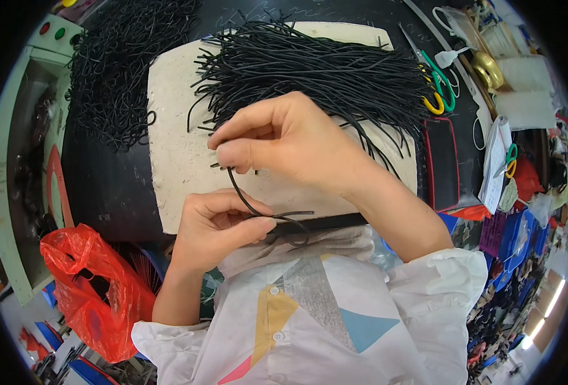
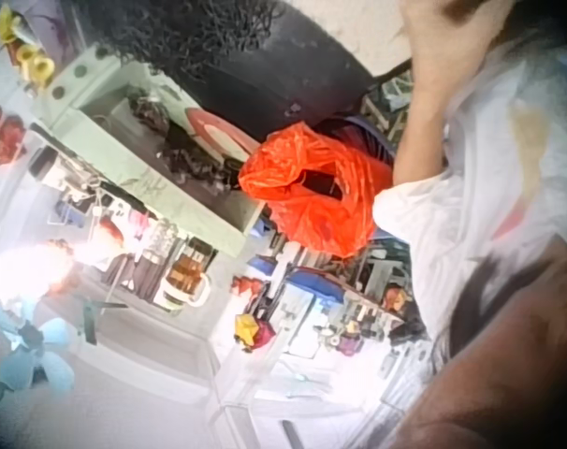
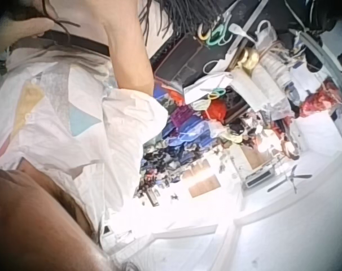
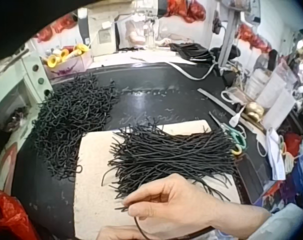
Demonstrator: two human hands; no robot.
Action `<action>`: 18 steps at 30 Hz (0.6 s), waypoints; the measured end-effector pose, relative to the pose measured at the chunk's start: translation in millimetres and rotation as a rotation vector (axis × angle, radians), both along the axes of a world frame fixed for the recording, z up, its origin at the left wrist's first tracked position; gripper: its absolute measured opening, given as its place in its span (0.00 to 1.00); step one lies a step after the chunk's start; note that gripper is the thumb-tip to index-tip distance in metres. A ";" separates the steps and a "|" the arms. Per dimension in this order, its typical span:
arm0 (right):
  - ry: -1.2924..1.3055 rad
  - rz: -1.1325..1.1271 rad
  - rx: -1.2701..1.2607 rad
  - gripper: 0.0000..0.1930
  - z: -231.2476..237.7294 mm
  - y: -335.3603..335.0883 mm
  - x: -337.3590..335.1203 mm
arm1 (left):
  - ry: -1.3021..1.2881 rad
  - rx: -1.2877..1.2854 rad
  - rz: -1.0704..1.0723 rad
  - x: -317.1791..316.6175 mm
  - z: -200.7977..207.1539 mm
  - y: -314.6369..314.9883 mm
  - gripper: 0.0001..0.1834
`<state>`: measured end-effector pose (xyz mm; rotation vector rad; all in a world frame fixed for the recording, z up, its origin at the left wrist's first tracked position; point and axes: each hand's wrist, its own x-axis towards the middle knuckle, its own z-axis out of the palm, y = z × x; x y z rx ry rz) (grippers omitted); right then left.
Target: Looping and knotting black shoelaces to prepare them for packaging or use in shoe manufacturing.
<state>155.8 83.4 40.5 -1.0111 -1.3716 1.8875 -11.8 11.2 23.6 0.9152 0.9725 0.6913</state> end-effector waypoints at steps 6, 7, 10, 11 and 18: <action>-0.278 -0.357 0.536 0.09 -32.9 -16.3 -0.2 | -0.476 -0.079 0.572 -4.2 -8.5 -2.8 0.08; -0.472 -0.413 0.812 0.10 -38.1 -25.6 -1.4 | -0.497 -0.087 0.612 -1.9 -10.1 0.4 0.08; -0.591 -0.325 1.618 0.16 -46.4 -52.2 1.4 | -0.392 -0.004 0.720 11.0 -16.7 4.9 0.07; -0.613 -0.343 1.596 0.16 -43.8 -55.1 0.2 | -0.251 0.095 0.673 11.4 -20.0 4.1 0.07; -0.167 -0.155 0.352 0.09 -20.3 -36.5 5.4 | -0.090 0.200 0.228 0.0 -19.3 0.6 0.07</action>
